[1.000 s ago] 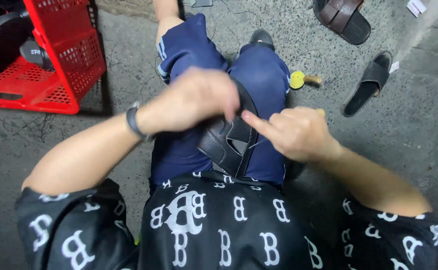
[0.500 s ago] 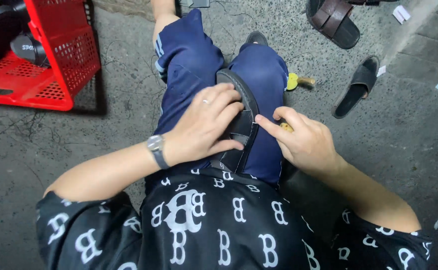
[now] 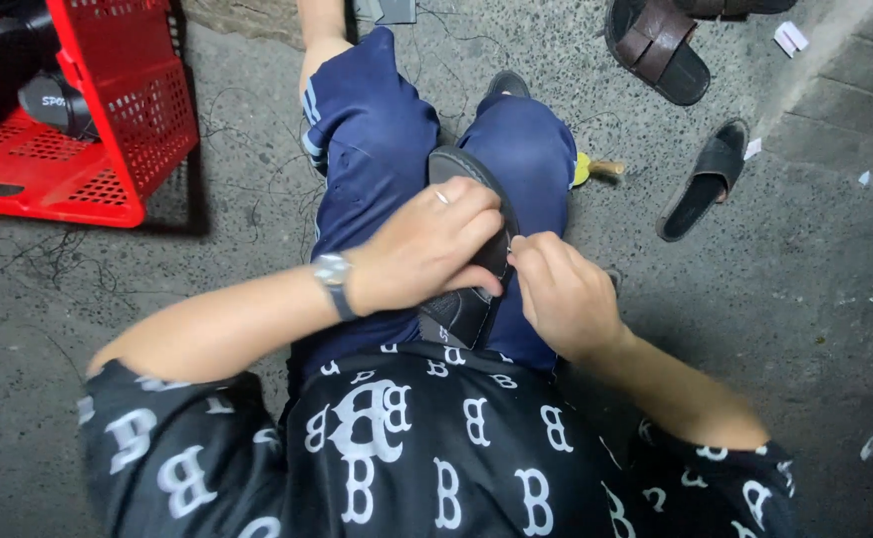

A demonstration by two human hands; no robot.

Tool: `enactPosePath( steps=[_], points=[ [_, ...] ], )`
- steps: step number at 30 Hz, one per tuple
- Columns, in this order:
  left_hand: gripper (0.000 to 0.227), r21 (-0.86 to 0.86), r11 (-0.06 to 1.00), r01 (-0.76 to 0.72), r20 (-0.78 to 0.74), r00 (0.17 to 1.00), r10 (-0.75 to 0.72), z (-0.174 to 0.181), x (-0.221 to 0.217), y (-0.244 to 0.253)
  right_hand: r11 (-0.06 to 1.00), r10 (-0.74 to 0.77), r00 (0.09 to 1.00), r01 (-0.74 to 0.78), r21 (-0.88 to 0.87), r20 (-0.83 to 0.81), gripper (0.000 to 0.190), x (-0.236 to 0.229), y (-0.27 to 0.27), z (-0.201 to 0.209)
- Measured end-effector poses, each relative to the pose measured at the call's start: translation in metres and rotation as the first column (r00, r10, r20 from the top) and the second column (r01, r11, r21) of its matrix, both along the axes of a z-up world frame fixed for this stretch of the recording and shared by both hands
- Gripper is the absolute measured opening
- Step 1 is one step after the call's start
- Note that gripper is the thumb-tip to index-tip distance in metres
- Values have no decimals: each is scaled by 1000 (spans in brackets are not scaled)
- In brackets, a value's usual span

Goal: Hand-stitching the sole and upper of a black sandal using a needle and thread while sitting on the floor.

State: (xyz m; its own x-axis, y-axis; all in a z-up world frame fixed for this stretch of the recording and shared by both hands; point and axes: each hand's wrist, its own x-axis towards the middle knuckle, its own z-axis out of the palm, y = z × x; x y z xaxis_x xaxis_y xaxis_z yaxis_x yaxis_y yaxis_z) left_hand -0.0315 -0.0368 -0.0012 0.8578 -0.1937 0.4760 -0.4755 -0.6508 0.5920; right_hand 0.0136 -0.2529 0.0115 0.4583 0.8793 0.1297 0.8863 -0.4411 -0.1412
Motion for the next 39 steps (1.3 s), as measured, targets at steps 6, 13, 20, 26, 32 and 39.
enactPosePath(
  steps=[6, 13, 20, 26, 32, 39],
  points=[
    [5, -132, 972, 197, -438, 868, -235, 21, 11, 64, 992, -122, 976, 120, -24, -178, 24, -15, -2, 9],
    [14, -736, 656, 166, -373, 710, -598, 22, 32, 44, 970, -242, 928, 241, -40, -284, 26, -30, -1, 3],
    [23, -305, 944, 124, -577, 764, -287, -11, 22, 22, 975, -201, 952, 216, 44, -232, 25, -21, 10, 6],
    [15, -282, 942, 182, -464, 833, -301, 10, 19, 31, 983, -109, 944, 55, -177, -312, 42, 23, -16, 62],
    [23, 208, 976, 69, -24, 998, -65, -8, 9, 22, 972, -122, 456, -126, -199, -881, 40, 49, -21, 88],
    [30, 312, 941, -131, 214, 975, 65, -15, -6, 28, 908, 146, 557, 252, 334, -817, 11, 4, -6, 27]
  ],
)
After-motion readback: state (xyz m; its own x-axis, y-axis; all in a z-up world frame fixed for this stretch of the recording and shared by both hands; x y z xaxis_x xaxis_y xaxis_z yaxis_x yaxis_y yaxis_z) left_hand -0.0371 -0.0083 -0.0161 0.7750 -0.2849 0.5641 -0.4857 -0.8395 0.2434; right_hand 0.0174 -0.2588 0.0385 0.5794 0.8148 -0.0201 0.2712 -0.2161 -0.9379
